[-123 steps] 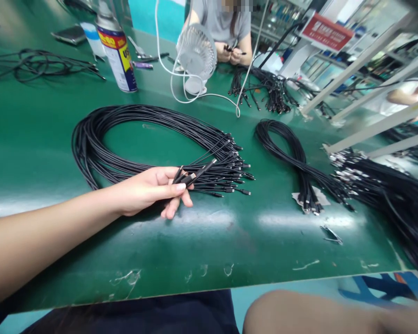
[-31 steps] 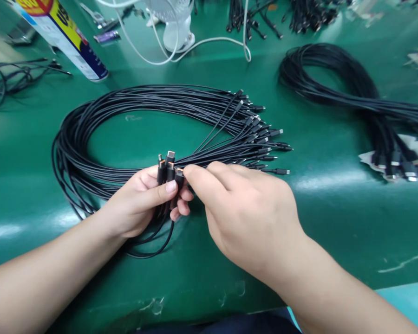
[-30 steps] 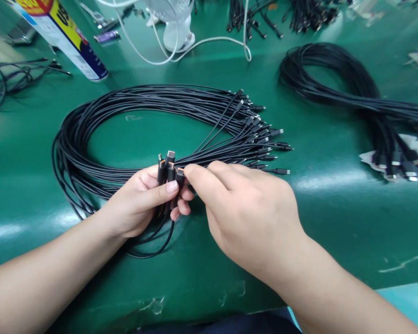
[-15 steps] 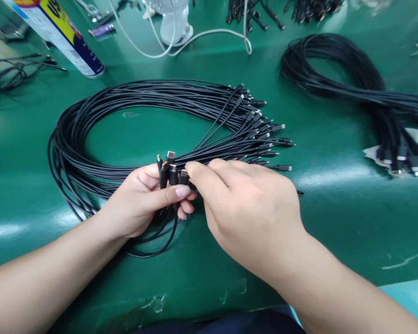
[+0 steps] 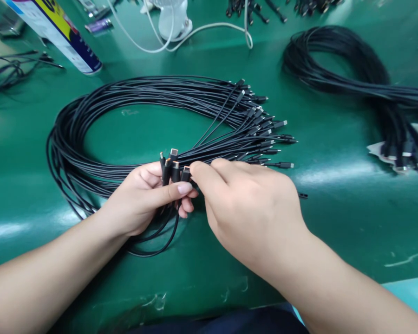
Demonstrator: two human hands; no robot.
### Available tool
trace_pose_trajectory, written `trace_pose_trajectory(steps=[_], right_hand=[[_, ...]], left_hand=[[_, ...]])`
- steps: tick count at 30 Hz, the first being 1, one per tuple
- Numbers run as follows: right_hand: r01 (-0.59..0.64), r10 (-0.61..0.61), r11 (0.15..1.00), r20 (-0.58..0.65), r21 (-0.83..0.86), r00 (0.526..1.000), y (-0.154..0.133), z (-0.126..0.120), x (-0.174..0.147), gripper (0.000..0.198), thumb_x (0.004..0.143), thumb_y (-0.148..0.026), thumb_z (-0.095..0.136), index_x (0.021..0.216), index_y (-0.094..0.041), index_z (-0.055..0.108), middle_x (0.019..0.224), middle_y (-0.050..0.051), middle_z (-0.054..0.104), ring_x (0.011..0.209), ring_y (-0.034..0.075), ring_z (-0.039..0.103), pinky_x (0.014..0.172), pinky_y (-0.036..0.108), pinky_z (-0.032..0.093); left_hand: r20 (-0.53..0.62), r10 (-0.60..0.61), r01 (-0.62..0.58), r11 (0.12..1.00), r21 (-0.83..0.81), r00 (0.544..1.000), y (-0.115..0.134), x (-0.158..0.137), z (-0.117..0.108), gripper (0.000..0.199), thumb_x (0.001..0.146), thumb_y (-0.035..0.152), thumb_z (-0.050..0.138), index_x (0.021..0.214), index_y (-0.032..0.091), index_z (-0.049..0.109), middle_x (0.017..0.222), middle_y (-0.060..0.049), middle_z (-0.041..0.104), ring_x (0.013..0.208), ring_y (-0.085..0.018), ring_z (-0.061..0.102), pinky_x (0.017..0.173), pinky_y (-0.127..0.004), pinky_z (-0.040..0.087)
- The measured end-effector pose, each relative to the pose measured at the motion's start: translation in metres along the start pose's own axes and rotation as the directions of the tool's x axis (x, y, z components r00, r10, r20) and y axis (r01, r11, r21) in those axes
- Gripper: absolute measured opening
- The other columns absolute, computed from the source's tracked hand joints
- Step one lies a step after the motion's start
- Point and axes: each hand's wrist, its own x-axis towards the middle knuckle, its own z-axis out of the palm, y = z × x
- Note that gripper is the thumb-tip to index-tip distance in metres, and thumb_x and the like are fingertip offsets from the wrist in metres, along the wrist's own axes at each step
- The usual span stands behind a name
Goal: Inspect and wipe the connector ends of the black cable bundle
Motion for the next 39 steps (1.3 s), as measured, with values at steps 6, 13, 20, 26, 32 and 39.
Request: trace_pose_trajectory(steps=[6,13,20,26,32,39], right_hand=[[-0.004,0.004,1.0,0.013,-0.011,1.0,0.0012,0.0016,0.0003,0.03,0.091,-0.014,0.045,0.095,-0.013,0.074,0.075,0.003,0.073,0.051,0.016,0.062,0.05,0.03,0.039],[0.013,-0.012,1.0,0.029,-0.008,1.0,0.0017,0.0035,0.0,0.031,0.09,-0.012,0.043,0.094,-0.012,0.074,0.079,0.005,0.074,0.053,0.015,0.062,0.05,0.03,0.036],[-0.014,0.013,1.0,0.054,0.013,0.998,0.0011,0.0022,-0.0003,0.031,0.09,-0.011,0.042,0.091,-0.014,0.073,0.073,0.003,0.072,0.053,0.015,0.062,0.052,0.028,0.038],[-0.018,0.018,1.0,0.064,0.009,0.998,0.001,0.0002,0.0012,0.031,0.089,-0.009,0.043,0.089,-0.017,0.073,0.072,0.003,0.072,0.054,0.015,0.063,0.053,0.028,0.038],[-0.014,0.014,1.0,0.074,0.009,0.997,0.0022,-0.0014,-0.001,0.031,0.089,-0.01,0.044,0.095,-0.016,0.074,0.076,0.003,0.073,0.054,0.016,0.063,0.052,0.03,0.038],[-0.046,0.045,0.999,0.094,0.004,0.995,0.0026,-0.0011,-0.002,0.03,0.087,-0.009,0.047,0.097,-0.018,0.073,0.073,0.002,0.072,0.056,0.016,0.064,0.051,0.028,0.037]], left_hand=[[-0.01,0.033,-0.033,0.998,0.05,0.999,0.0009,0.0012,0.0003,0.012,0.072,0.015,0.079,0.075,0.011,0.068,0.066,0.001,0.07,0.048,-0.007,0.062,0.048,-0.016,0.054],[-0.025,0.033,-0.031,0.995,0.094,0.999,0.0007,0.0006,0.0008,0.015,0.071,0.019,0.081,0.076,0.011,0.068,0.065,0.002,0.068,0.047,-0.006,0.06,0.048,-0.017,0.053],[-0.033,0.027,-0.024,0.994,0.106,0.999,0.0009,0.0013,0.0015,0.016,0.07,0.02,0.081,0.076,0.012,0.068,0.066,0.002,0.068,0.047,-0.006,0.059,0.046,-0.016,0.051],[-0.04,0.031,-0.026,0.993,0.114,0.999,0.0008,0.0017,0.0014,0.018,0.069,0.021,0.082,0.075,0.013,0.067,0.066,0.001,0.068,0.047,-0.006,0.058,0.045,-0.017,0.05],[-0.04,0.027,-0.022,0.993,0.12,0.999,-0.0007,0.001,0.0006,0.018,0.069,0.02,0.082,0.078,0.013,0.067,0.067,0.001,0.068,0.048,-0.006,0.058,0.045,-0.018,0.049],[-0.033,0.017,-0.013,0.991,0.132,0.999,-0.0005,0.0018,0.0,0.017,0.07,0.019,0.081,0.076,0.013,0.066,0.061,0.003,0.065,0.048,-0.007,0.058,0.045,-0.017,0.049]])
